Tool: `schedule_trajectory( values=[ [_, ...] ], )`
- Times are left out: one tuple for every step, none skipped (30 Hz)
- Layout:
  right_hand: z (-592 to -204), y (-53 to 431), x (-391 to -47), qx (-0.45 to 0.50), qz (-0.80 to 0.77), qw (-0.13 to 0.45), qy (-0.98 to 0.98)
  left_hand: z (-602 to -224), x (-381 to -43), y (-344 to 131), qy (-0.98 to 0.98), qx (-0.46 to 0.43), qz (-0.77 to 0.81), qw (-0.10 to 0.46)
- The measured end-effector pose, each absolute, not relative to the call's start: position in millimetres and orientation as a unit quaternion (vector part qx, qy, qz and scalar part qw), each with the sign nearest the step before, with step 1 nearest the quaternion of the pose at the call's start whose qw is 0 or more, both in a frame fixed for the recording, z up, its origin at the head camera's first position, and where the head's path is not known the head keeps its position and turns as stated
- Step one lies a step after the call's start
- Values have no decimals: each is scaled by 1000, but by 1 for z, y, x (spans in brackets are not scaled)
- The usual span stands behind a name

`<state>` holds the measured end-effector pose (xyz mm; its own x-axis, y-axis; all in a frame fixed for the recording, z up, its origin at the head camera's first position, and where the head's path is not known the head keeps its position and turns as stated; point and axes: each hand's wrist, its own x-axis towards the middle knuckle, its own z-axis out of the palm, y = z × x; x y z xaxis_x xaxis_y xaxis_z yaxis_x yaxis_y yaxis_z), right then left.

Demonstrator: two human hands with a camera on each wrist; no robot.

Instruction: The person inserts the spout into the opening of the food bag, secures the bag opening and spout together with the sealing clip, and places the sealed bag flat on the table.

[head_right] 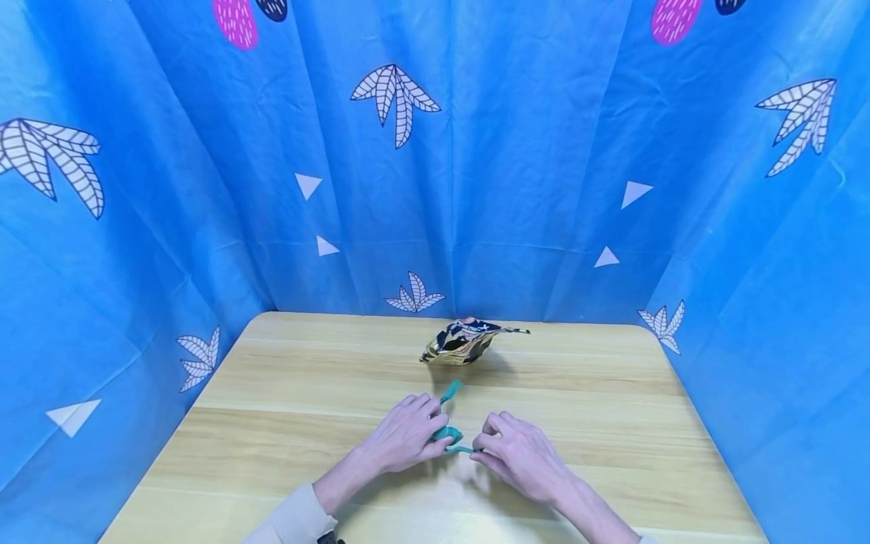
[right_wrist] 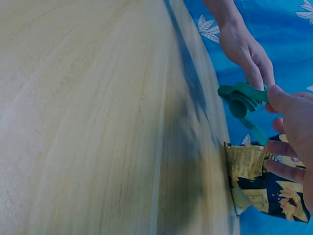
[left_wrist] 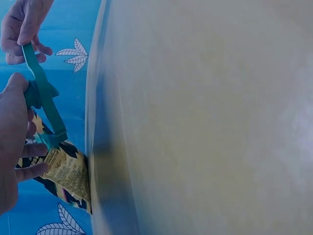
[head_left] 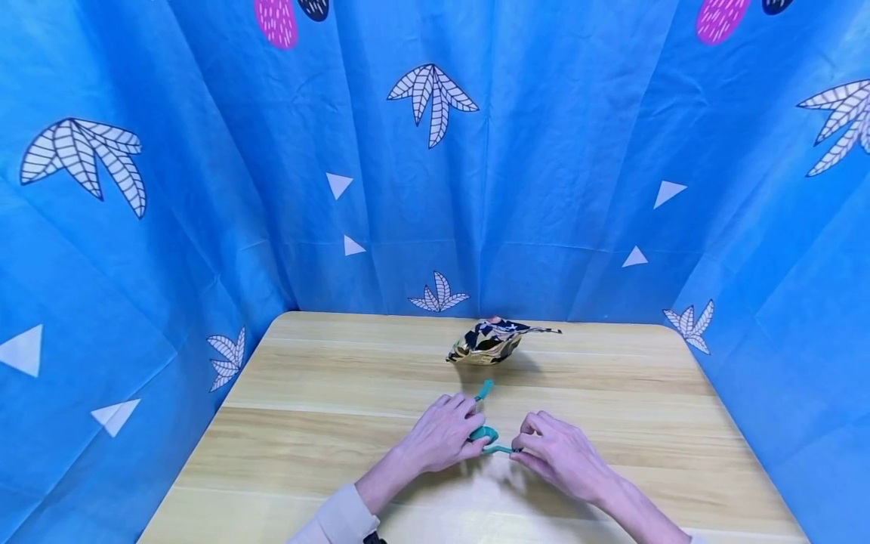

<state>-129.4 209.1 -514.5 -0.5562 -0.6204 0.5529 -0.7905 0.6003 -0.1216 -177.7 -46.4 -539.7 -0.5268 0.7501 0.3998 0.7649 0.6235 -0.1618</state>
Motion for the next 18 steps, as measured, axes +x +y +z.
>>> schedule_trajectory(
  values=[
    [-515,209,-129,409,180,235,-863,-540,-177,-46,-874,-433,-16,219],
    [-515,209,-129,410,179,237,-862,-540,-177,-46,-875,-432,-16,218],
    [-514,209,-129,411,178,239,-862,-540,-177,-46,-876,-431,-17,217],
    [-514,209,-129,412,178,241,-860,-540,-177,-46,-876,-432,-18,216],
    [-514,209,-129,414,178,245,-859,-540,-178,-46,-876,-431,-19,214],
    [-514,208,-130,415,178,249,-857,-539,-178,-46,-877,-431,-20,212],
    [-514,208,-130,416,178,255,-854,-540,-178,-46,-877,-431,-19,211],
    [-514,208,-130,418,179,260,-852,-540,-178,-46,-877,-431,-20,211],
    [-514,207,-130,420,180,265,-849,-540,-178,-46,-877,-432,-21,211],
    [-514,207,-131,421,180,271,-847,-540,-178,-46,-877,-431,-21,211],
    [-514,207,-131,421,180,274,-845,-539,-178,-46,-878,-430,-20,210],
    [-514,207,-131,422,181,276,-845,-539,-178,-47,-878,-430,-21,210],
    [-514,206,-131,422,181,276,-844,-539,-178,-47,-878,-430,-22,210],
    [-514,206,-131,422,181,276,-844,-539,-178,-47,-878,-430,-23,211],
    [-514,206,-131,423,180,274,-845,-539,-178,-47,-878,-430,-23,210],
    [-515,206,-131,423,180,270,-846,-539,-178,-47,-877,-430,-23,211],
    [-515,206,-131,422,179,265,-848,-539,-178,-47,-877,-431,-22,210],
    [-515,207,-131,423,179,261,-849,-539,-178,-47,-877,-431,-22,211]
  ],
)
